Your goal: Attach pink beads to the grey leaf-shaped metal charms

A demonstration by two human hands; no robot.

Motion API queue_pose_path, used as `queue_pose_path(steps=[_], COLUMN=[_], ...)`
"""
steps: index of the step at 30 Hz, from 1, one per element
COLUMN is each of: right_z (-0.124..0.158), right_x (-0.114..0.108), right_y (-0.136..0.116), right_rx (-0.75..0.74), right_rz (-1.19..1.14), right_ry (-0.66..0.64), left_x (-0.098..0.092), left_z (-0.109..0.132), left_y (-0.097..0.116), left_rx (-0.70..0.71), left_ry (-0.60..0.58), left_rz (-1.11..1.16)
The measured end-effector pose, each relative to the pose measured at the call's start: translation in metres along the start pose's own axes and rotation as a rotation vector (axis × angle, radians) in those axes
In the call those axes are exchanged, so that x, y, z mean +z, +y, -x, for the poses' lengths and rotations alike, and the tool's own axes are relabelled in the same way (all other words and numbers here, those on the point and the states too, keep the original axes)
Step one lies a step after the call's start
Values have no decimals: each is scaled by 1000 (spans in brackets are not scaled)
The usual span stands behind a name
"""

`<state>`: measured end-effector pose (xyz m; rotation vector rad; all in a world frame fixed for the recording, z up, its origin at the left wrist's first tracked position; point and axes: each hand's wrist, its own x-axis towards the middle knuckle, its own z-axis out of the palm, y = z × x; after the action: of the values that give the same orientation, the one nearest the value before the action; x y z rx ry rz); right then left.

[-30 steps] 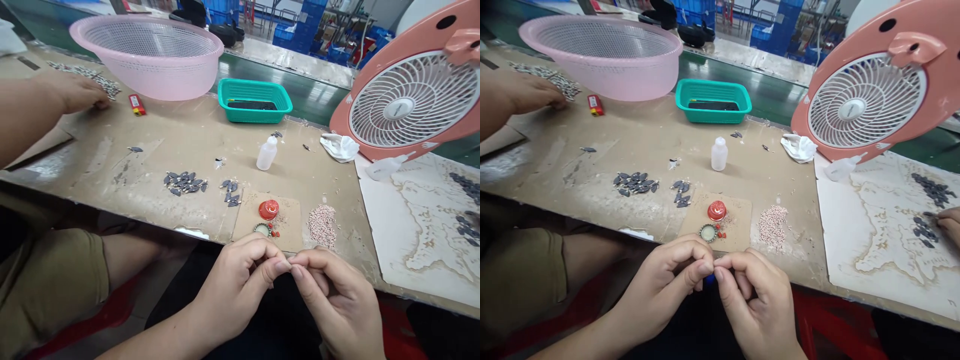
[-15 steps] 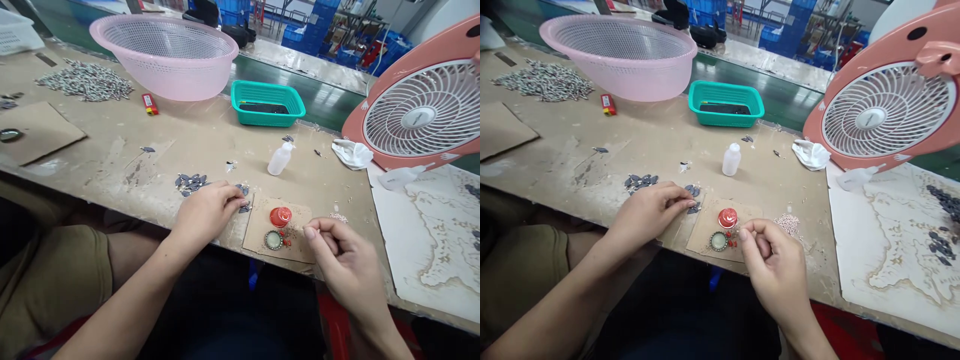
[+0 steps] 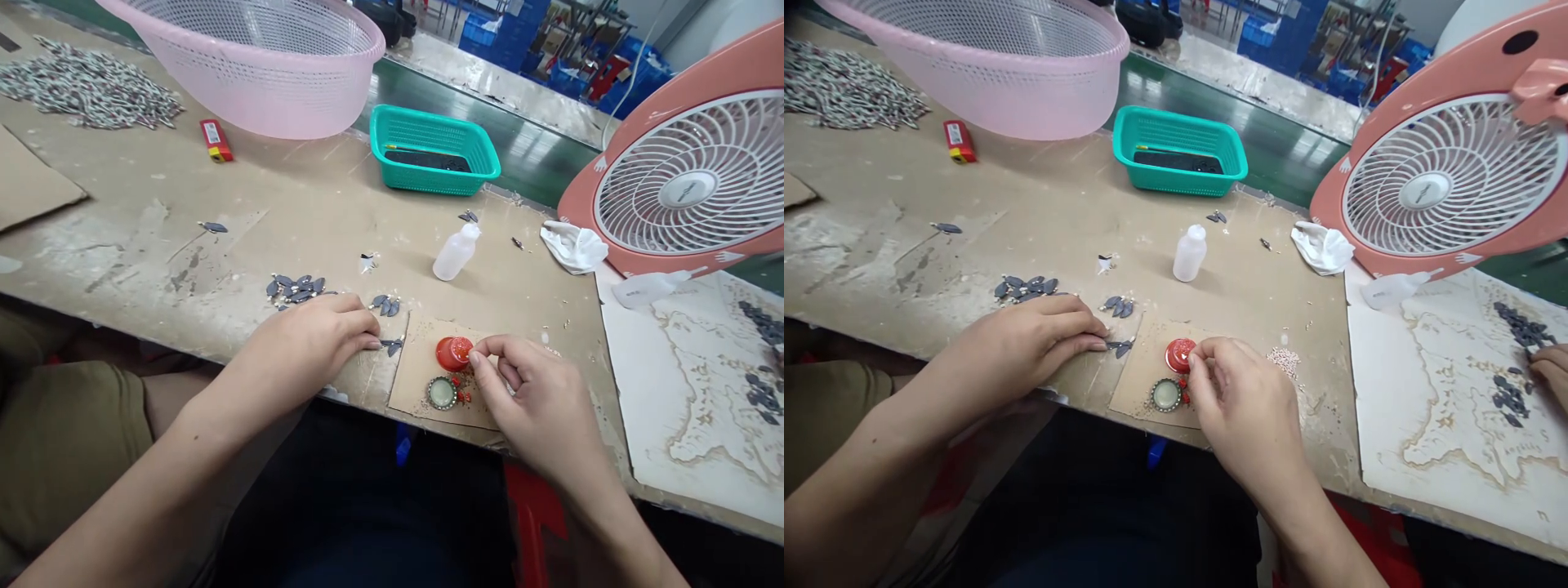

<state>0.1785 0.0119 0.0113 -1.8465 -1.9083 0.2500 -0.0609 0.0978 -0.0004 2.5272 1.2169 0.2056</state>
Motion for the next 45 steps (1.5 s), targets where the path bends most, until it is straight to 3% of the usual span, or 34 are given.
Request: queue_pose_path(steps=[7,14,19,22,27,34,36,40,45], right_z=[-1,-2,4,11,24,34,37,51,69], right_x=[0,-5,-13,-16,-11,-2,-4,-9,-5], right_y=[-3,-5,3,12,23,26,25,11,-22], right_rx=[-35,-14,183,264,283,169,180,310,326], right_rz=[72,15,-334,-420,-216,58,-16,-394,-702], right_ry=[-5,-7,-60,-81,-101,-71,-43,104,277], left_x=[-2,-3,-3,2,20,31,31,34,37], left_z=[0,8,24,32,39,42,40,38,37], left_y=[-7,-13,-12,-1,20,41,49,67,85], left_rx=[18,-14,75,-13,-162,-193,-234,-340,-313], left_ry=[-30,51,252,270,187,188,182,162,121], left_rz=[42,57,376,733,1222,1394,1433,1515,1529])
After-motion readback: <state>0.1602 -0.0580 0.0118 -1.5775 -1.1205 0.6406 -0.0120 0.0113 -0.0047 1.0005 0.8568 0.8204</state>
